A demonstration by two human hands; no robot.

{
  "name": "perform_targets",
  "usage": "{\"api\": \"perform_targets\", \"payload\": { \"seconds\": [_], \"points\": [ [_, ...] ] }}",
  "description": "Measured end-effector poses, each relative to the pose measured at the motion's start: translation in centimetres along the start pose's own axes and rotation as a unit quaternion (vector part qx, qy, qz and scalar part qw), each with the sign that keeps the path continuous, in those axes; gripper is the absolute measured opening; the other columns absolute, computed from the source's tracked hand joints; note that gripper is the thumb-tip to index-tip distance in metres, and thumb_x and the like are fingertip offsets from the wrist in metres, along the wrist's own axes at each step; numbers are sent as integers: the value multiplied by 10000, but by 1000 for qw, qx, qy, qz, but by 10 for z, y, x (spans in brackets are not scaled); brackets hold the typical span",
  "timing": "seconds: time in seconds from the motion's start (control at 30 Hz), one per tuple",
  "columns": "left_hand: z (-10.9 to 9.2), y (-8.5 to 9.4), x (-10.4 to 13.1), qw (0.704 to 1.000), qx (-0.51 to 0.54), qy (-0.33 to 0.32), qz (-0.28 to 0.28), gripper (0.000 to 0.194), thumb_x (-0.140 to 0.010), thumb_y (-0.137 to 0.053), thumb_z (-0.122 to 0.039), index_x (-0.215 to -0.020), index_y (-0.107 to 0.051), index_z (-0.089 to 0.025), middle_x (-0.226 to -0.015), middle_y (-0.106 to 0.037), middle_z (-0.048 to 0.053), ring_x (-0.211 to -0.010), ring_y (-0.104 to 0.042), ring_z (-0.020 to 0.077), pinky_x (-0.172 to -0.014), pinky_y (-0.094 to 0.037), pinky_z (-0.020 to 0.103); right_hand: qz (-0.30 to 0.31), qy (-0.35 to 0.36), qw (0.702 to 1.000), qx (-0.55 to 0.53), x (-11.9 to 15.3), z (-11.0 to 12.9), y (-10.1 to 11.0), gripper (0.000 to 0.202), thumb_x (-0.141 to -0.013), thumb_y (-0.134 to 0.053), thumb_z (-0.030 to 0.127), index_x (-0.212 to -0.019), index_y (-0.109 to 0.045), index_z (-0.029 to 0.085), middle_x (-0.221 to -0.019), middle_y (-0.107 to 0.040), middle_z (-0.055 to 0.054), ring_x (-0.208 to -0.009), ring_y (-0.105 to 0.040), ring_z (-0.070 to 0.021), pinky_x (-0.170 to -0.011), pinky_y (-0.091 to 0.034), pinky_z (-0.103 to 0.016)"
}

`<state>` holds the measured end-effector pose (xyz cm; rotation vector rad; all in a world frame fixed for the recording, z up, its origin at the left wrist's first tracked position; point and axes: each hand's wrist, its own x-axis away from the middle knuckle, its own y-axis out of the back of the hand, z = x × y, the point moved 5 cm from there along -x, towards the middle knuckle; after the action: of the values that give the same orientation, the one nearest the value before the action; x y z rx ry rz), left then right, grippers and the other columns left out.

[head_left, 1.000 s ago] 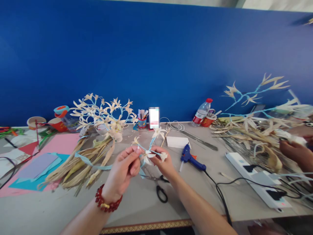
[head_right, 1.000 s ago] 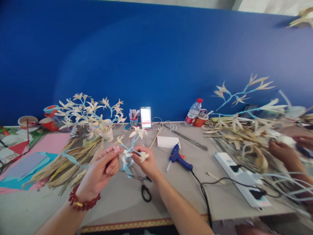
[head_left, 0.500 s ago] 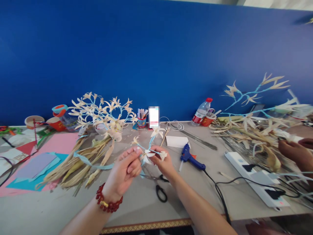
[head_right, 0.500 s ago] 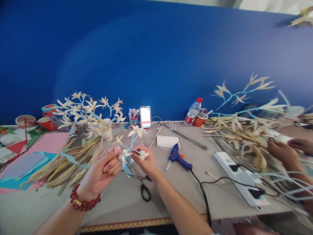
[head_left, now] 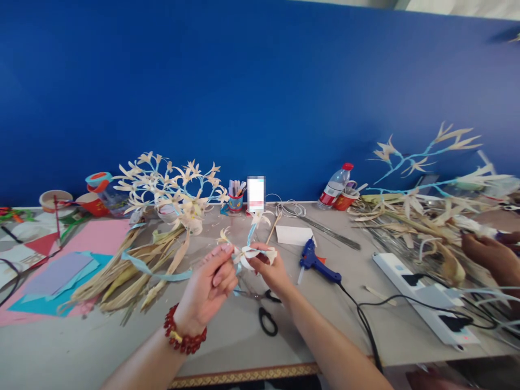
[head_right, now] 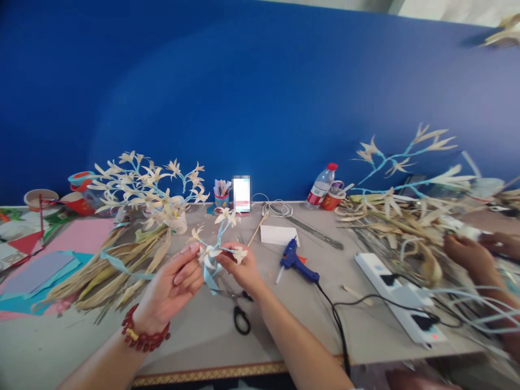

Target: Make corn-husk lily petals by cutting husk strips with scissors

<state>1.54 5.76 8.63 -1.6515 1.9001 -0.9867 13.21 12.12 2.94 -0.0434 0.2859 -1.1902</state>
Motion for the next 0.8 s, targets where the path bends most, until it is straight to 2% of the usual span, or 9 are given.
{"api": "perform_targets", "payload": {
  "seconds": [0.17,0.33,0.37,0.43,0.5,0.57,0.6,0.67,0.8],
  "points": [
    [-10,2,10,988,-110,-101,-49,196,-897,-527,-304,-954,-615,-138,-376,-303,-107,-355,-170,39,-392,-162,196,-19,-5,1000,-13,0,-6,3,264,-676,-741,408,-762,-663,171,-564,-530,28,-468,-426,-84,-429,-364,-198],
    [-25,7,25,945,-205,-222,-123,127,-880,-549,-299,-929,-612,-201,-433,-336,-92,-385,-242,55,-409,-225,192,-22,-15,1000,-9,0,-8,3,256,-676,-739,404,-750,-673,168,-589,-574,9,-475,-448,-86,-427,-378,-193],
    [-31,7,29,924,-245,-259,-141,104,-873,-561,-289,-922,-614,-215,-474,-394,-76,-410,-297,63,-433,-274,194,-21,-17,1000,-10,-1,-8,3,260,-672,-740,409,-745,-674,169,-591,-578,8,-474,-452,-88,-427,-382,-194],
    [-45,0,36,855,-366,-335,-150,93,-843,-599,-260,-925,-635,-234,-664,-556,-15,-543,-457,99,-545,-392,224,-20,-20,1000,-8,-1,-9,3,266,-662,-743,417,-745,-678,174,-590,-579,8,-473,-456,-92,-423,-385,-198],
    [-54,-15,39,769,-508,-373,-101,174,-804,-635,-229,-976,-658,-241,-964,-620,52,-794,-559,175,-732,-452,294,-22,-18,1000,-4,-1,-11,3,273,-655,-748,425,-751,-681,178,-588,-578,8,-471,-454,-94,-419,-382,-201],
    [-57,-29,37,694,-614,-374,-35,317,-793,-636,-203,-1105,-627,-253,-1141,-596,75,-1004,-539,237,-885,-425,360,-24,-12,1000,1,-1,-12,3,280,-657,-748,432,-756,-683,178,-578,-571,10,-466,-448,-93,-419,-379,-202],
    [-57,-33,36,667,-646,-371,-10,392,-798,-626,-193,-1182,-585,-260,-1173,-595,75,-1062,-517,249,-929,-405,381,-23,-9,1000,1,-1,-12,3,283,-660,-746,436,-759,-684,178,-575,-569,11,-464,-445,-92,-420,-379,-202],
    [-56,-38,34,634,-680,-367,19,516,-811,-612,-182,-1302,-480,-268,-1184,-612,69,-1117,-487,253,-975,-375,402,-21,-4,1000,-4,-1,-12,3,289,-665,-744,444,-765,-684,180,-567,-563,14,-460,-441,-90,-422,-374,-201],
    [-49,-40,31,603,-702,-378,27,616,-802,-628,-186,-1365,-392,-272,-1126,-648,65,-1085,-497,258,-975,-365,423,-3,1,1000,-9,-1,-9,1,305,-665,-742,463,-753,-687,177,-559,-554,16,-455,-429,-85,-425,-364,-201]
  ]
}}
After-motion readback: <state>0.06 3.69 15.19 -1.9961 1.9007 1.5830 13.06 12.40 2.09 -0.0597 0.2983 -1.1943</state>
